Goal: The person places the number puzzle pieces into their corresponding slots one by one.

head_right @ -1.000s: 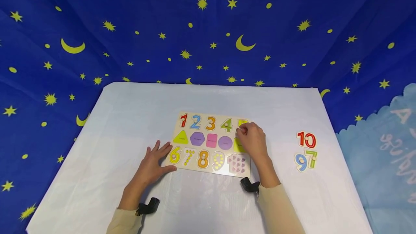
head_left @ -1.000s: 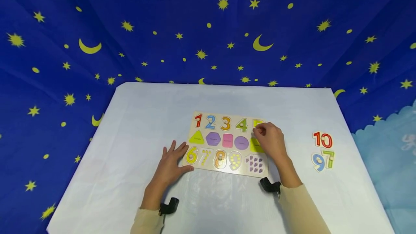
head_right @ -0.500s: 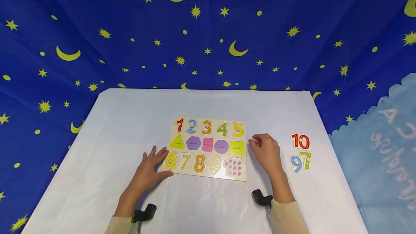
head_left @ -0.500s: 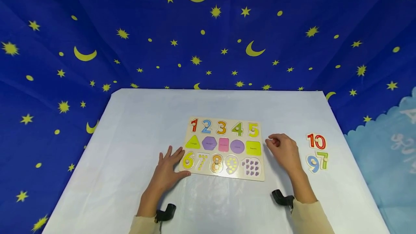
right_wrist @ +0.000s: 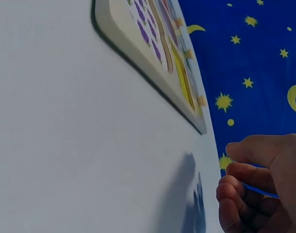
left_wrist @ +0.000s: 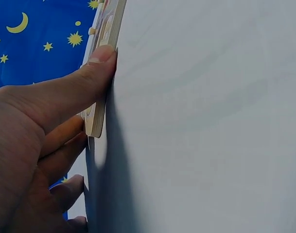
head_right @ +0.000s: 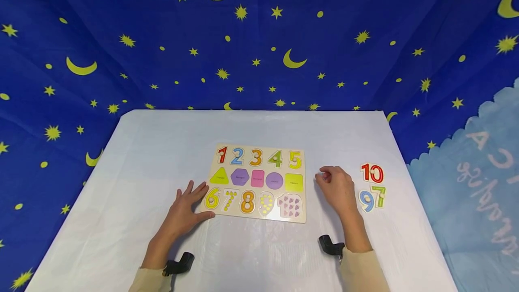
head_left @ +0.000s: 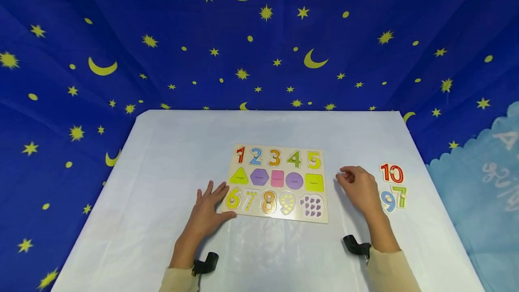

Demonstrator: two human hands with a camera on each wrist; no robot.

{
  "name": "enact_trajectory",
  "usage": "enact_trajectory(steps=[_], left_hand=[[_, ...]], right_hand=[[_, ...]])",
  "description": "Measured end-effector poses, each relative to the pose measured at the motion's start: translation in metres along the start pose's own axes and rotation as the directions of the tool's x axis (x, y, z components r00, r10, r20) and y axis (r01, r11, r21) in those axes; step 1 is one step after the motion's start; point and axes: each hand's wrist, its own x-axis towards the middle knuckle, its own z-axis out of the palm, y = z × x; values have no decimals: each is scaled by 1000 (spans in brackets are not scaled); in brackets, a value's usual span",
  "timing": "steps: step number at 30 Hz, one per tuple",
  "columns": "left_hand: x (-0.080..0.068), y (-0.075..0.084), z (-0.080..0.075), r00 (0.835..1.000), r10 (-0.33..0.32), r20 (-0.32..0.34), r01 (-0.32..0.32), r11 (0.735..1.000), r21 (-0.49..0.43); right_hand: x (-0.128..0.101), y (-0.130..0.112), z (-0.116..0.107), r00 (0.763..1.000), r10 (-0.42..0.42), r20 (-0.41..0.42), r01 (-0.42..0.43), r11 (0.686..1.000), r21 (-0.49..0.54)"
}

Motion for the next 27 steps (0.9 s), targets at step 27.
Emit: enact_trajectory(steps=[27], left_hand=[[2,3,1,1000,-21,12,21,1000,-20]], right_hand=[[-15,24,-12,998,46,37,-44,998,-46]])
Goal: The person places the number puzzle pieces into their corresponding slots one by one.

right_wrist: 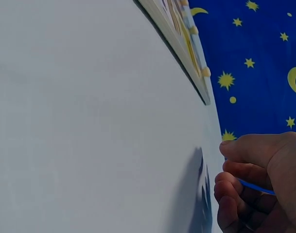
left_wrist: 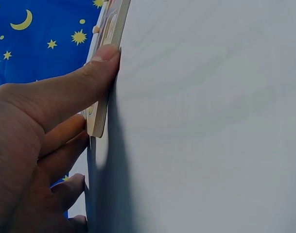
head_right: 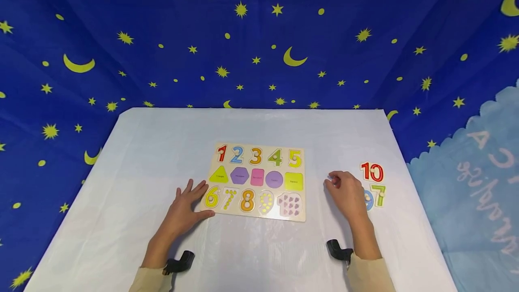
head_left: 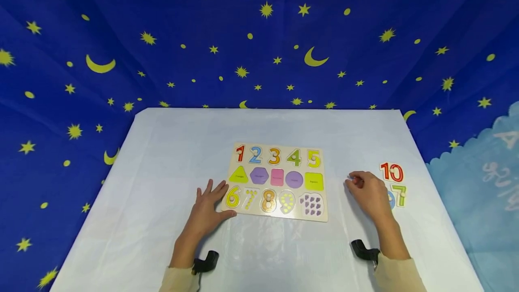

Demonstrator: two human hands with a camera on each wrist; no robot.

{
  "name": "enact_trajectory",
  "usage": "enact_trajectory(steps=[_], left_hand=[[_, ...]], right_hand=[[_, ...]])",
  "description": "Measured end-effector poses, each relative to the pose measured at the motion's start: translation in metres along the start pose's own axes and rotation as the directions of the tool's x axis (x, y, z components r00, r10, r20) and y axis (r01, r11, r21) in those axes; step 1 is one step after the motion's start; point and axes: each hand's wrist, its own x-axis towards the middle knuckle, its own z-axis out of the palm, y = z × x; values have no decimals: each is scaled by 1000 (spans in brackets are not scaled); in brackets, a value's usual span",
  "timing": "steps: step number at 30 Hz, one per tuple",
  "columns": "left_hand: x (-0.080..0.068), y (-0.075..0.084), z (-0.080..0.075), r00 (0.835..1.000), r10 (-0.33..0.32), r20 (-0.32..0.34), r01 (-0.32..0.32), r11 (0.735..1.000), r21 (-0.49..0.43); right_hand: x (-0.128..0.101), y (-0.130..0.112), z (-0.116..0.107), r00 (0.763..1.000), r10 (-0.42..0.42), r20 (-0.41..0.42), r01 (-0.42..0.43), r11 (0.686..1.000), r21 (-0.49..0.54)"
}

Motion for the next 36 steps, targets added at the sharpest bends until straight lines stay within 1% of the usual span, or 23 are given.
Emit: enact_trajectory(steps=[6,13,17,22,27,33,36], left_hand=[[-1,-4,-2,1000,5,-4,-5,1000,-5],[0,-6,0,999,29,-14,-29,1000,2],[0,-5,0,999,35,-17,-35,999,-9],[1,-4,0,1000,14,-21,-14,1000,-12],[3,-3,1,1000,14,-7,-14,1000,-13],[-2,-4,-2,1000,-19,-18,19,1000,-13],[0,-1,0,1000,-13,-4,13,1000,-21]], right_hand=[[-1,2,-1,1000,9,-14,-9,1000,-29],[-6,5,-6,999,38,-2,-38,999,6],[-7,6,-8,999,44,-14,-44,999,7],[-7,7,-11,999,41,-3,-41,999,6],[-9,13,-16,999,45,-24,-45,999,-2],[-12,18,-16,998,54,18,-54,999,-12],[-16,21,-20,998,68,10,-68,997,-28]])
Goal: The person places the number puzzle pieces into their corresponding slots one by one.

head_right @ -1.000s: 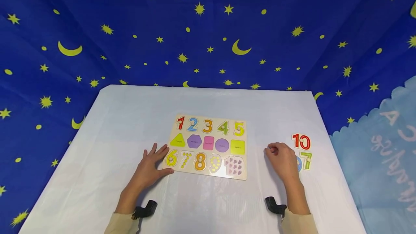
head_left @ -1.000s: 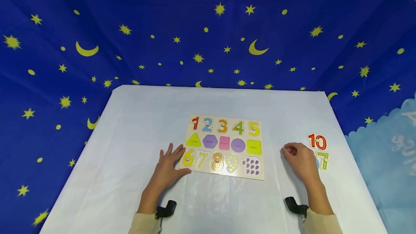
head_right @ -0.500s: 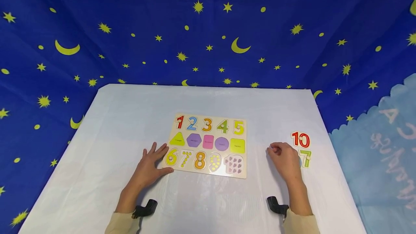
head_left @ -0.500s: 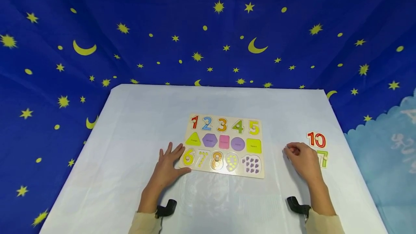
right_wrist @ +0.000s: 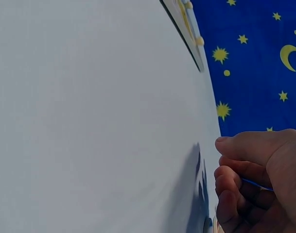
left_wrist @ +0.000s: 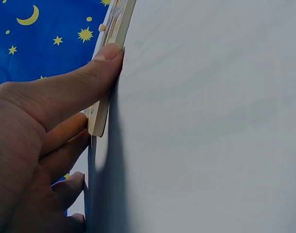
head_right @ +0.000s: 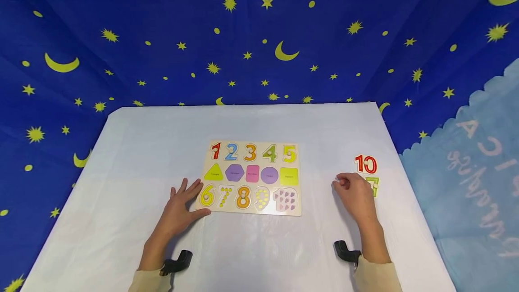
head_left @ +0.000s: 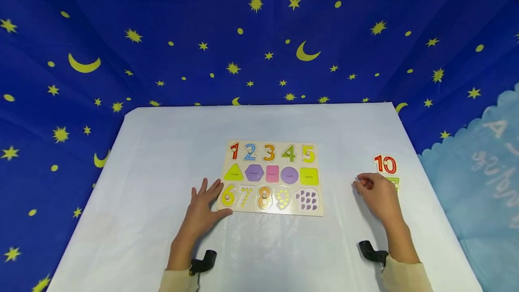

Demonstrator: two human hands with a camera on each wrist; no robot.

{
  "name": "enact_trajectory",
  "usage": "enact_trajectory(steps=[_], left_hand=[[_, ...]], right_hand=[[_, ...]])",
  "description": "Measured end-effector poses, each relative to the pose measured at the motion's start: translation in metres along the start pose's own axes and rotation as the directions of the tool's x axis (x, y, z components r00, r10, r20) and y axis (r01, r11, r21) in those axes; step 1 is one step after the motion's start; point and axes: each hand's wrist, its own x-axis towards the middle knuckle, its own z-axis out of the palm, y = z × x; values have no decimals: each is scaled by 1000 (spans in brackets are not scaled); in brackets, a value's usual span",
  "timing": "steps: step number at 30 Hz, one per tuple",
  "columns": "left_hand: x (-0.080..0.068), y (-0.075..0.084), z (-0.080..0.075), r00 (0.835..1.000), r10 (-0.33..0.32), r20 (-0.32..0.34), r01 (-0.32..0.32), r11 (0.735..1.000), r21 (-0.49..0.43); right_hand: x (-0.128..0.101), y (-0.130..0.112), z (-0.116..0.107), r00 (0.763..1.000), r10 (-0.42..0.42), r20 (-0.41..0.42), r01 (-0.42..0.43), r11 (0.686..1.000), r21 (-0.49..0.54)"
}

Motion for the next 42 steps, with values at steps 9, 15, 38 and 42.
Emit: enact_trajectory(steps=[9,15,38,42], left_hand=[[1,1,0,1000,-1,1,1,1000,-6],[-1,1,-1,1000,-5,-2,5,1000,-6],[-2,0,2,1000,-7,-14,7,1000,-4],[-2,0,2,1000,-10,-15,10,1000,3]], right_hand=[[-5,7,-11,999,32,1,-32,999,-15],[-14,15,-17,999,44,2,-44,999,-20],[-29,48,-31,988,143,-56,-146,988,-52],[-27,49,-30,988,150,-40,-152,988,-39]])
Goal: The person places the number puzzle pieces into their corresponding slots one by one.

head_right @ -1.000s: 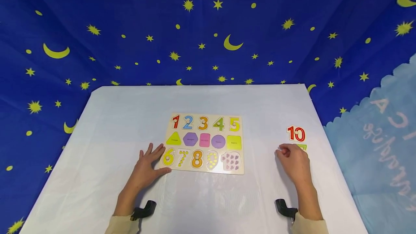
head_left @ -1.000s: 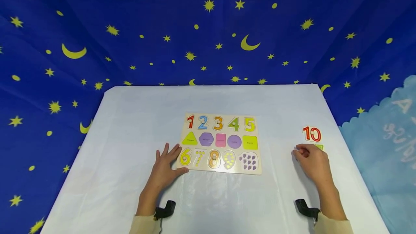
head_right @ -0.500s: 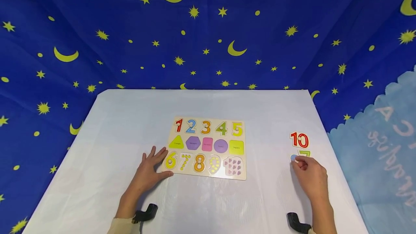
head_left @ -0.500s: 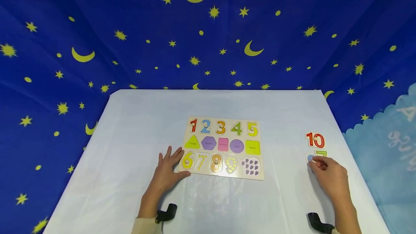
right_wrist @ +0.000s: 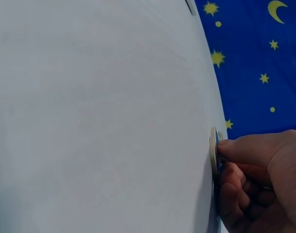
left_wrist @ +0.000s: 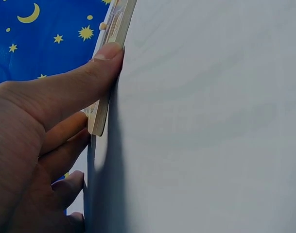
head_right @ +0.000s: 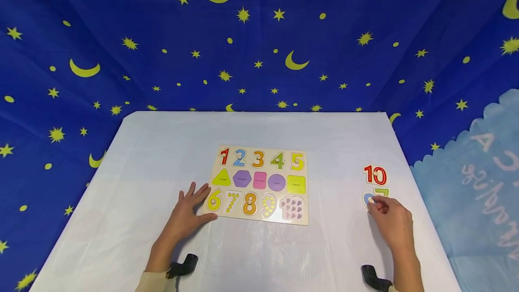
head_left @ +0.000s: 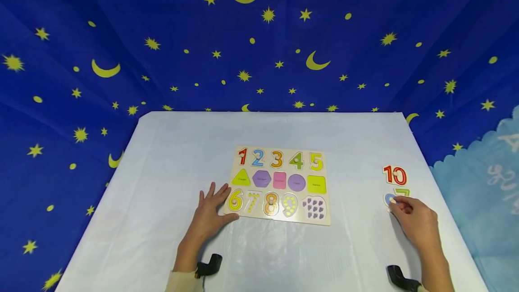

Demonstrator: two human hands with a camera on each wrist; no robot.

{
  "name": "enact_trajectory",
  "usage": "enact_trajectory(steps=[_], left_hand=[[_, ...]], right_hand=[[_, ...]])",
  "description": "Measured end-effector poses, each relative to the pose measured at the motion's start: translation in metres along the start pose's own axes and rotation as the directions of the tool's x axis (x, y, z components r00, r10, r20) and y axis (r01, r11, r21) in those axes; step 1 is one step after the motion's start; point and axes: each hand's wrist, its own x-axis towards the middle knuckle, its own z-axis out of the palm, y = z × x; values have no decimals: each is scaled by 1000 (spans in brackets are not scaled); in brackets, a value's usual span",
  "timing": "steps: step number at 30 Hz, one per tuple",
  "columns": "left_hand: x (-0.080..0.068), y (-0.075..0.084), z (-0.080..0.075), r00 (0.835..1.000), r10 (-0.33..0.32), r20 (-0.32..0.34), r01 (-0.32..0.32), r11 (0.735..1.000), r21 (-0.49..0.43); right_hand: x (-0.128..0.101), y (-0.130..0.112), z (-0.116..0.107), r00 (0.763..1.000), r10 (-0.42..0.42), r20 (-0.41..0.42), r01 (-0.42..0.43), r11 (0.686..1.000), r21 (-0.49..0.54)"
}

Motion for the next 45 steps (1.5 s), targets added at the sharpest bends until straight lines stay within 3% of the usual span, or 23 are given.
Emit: enact_trajectory(steps=[16,45], left_hand=[[1,-2,-3,1000,12,1,-12,999,41],[5,4,-3,1000,-7,22,5,997,83]], right_hand=[[4,-10,4,1000,-2,28,2,1000,25],[10,-32,22,995,-92,47,88,993,82]])
